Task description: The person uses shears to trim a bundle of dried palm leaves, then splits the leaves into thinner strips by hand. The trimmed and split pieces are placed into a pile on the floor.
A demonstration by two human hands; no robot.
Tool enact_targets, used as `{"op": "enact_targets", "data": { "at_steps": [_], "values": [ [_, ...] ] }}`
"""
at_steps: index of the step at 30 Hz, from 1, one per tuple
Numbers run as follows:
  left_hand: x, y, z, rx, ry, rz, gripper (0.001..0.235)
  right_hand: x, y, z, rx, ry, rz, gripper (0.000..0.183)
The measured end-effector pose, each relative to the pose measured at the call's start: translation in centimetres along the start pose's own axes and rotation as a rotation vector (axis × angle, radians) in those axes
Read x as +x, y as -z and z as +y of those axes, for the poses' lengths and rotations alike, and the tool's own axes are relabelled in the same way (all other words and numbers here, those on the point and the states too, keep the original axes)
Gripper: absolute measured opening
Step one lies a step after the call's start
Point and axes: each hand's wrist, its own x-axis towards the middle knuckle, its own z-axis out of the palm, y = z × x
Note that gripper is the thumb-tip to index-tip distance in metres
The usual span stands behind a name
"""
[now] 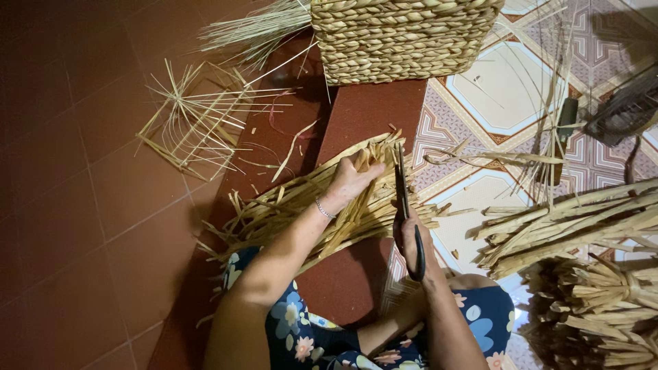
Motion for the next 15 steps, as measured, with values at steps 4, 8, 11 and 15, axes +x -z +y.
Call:
{"op": "enact_targets", "data": {
  "at_steps": [4,8,11,15],
  "values": [
    [0.9,0.2,-0.6,0.070,-0.115,0.077,0.082,0.1,0.1,-0.3,0.019,-0.005,-0.007,0.079],
    [1.4,-0.2,-1.4,0.119,-0.031,0.036,0.096,0.1,0.0,0.3,-0.193,0.034,0.077,0.074],
    [1.4,-0.6,-1.5,0.114,-0.026,0.088,0.096,0.1,0.0,0.8,-0.193,0.098,0.096,0.071],
    [0.7,-0.6,-1.3,0.013,-0.069,0.031,0.090,0.3,-0.7,1.6,-0.084,0.139,0.139,0.068]
  ]
}}
